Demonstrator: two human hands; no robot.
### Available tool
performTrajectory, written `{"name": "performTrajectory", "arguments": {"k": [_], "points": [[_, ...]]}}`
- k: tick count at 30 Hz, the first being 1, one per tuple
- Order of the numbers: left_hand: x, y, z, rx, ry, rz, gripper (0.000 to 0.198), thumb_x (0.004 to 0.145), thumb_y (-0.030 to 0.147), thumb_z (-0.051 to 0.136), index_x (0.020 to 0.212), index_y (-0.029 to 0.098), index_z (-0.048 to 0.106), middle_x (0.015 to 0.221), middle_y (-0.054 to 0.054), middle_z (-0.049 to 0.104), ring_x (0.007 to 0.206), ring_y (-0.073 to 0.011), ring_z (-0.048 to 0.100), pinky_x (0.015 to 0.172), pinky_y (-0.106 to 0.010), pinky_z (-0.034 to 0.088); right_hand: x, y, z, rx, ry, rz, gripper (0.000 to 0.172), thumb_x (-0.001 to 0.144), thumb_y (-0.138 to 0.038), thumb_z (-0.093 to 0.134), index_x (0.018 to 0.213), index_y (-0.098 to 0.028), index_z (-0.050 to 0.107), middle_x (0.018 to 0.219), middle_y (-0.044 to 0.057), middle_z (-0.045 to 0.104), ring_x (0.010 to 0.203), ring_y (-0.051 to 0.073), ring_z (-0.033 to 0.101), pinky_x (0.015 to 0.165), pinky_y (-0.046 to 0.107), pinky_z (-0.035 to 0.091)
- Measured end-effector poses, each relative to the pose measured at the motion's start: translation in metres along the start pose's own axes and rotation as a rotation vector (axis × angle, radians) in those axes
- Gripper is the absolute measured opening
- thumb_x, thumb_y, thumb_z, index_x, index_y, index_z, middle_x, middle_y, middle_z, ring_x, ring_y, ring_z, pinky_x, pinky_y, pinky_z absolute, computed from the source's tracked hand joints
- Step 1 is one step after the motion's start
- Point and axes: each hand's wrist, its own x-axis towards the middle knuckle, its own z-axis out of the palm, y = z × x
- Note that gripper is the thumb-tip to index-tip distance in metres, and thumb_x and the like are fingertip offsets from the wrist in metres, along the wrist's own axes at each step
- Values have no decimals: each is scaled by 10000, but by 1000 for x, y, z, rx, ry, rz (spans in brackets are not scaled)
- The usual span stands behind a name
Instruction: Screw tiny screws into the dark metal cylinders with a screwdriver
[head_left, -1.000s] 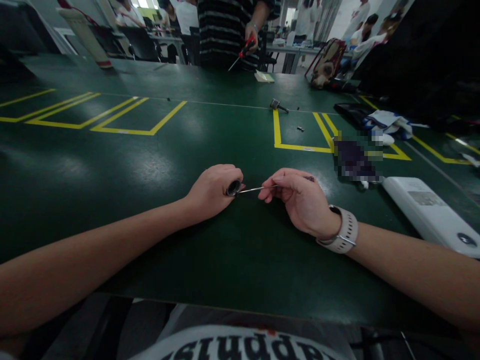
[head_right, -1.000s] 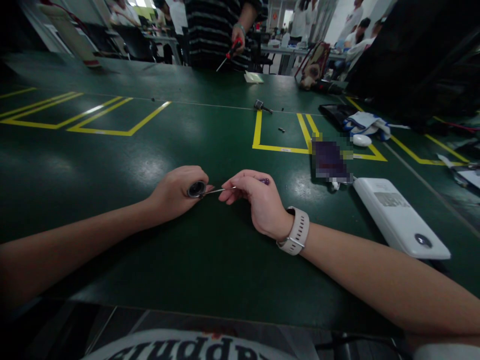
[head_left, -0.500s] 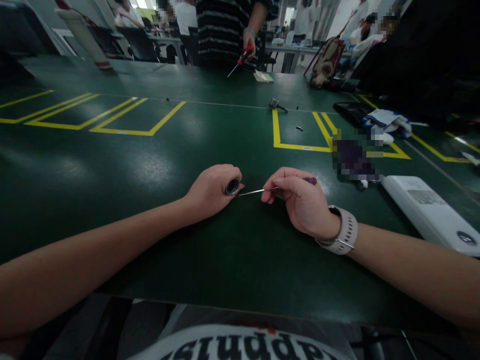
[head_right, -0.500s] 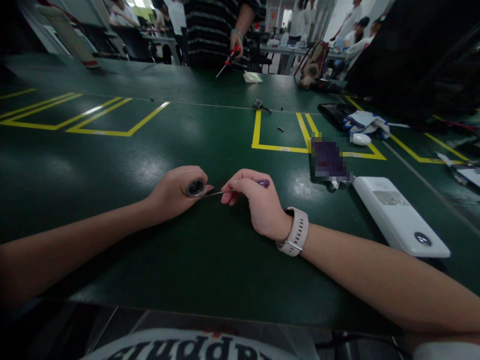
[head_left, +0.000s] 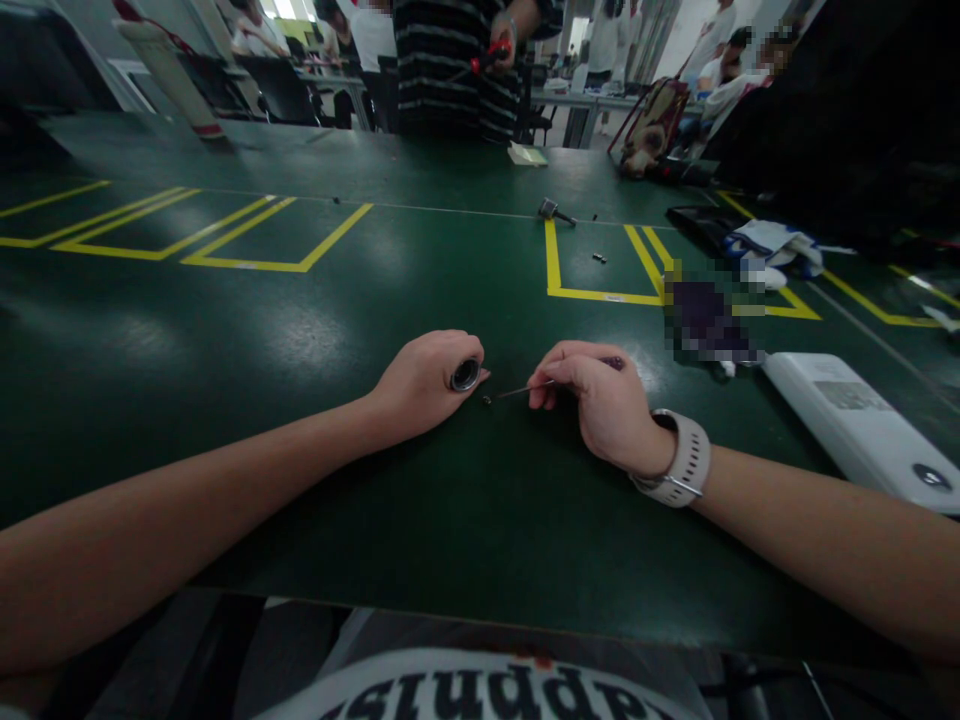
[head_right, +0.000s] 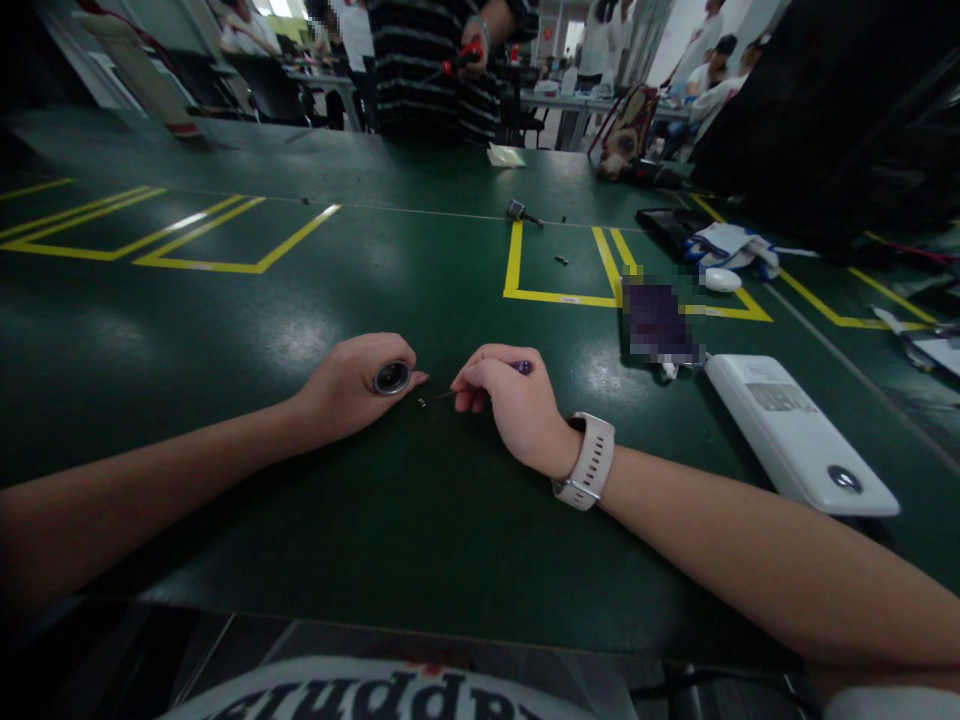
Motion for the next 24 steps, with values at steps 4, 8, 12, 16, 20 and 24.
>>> {"name": "performTrajectory", "arguments": {"k": [4, 8, 12, 16, 20, 24], "points": [[0, -1, 0, 1, -1, 7, 145, 817, 227, 584, 708, 157, 520, 678, 7, 534, 624, -130, 505, 578, -253, 371, 0, -2, 1, -35, -7, 1, 223, 750, -141, 493, 589, -166, 646, 538, -4, 616, 526, 124, 570, 521, 263, 421], [0, -2, 1, -17, 13, 28, 151, 816, 244, 590, 712, 159, 520, 683, 10, 538, 618, -125, 503, 580, -252, 375, -2, -9, 4, -132, -2, -16, 226, 738, -142, 484, 563, -173, 625, 522, -3, 592, 533, 128, 557, 520, 264, 414], [-1, -2, 2, -43, 16, 54, 150, 811, 241, 591, 709, 161, 515, 674, 17, 529, 605, -118, 498, 572, -244, 370, -8, -17, 8, -268, -34, -100, 218, 730, -144, 473, 557, -175, 601, 531, -1, 573, 545, 130, 534, 533, 267, 405], [-2, 0, 0, -57, -3, 89, 148, 819, 242, 568, 709, 163, 507, 677, 15, 532, 600, -114, 497, 573, -241, 367, -11, -20, 10, -352, -61, -153, 219, 731, -135, 463, 549, -178, 575, 540, -3, 559, 548, 130, 521, 526, 267, 386], [-2, 2, -3, -79, -45, 130, 142, 826, 250, 552, 718, 164, 515, 691, 6, 553, 614, -115, 514, 588, -240, 375, -11, -19, 9, -359, -22, -168, 229, 744, -126, 456, 547, -184, 558, 537, -8, 546, 543, 128, 512, 521, 268, 378], [-2, 3, -3, -87, -59, 132, 147, 827, 255, 547, 715, 165, 518, 689, 7, 556, 612, -113, 513, 584, -237, 378, -11, -20, 9, -336, 11, -209, 233, 753, -125, 455, 549, -193, 546, 537, -14, 529, 529, 129, 499, 515, 276, 373]]}}
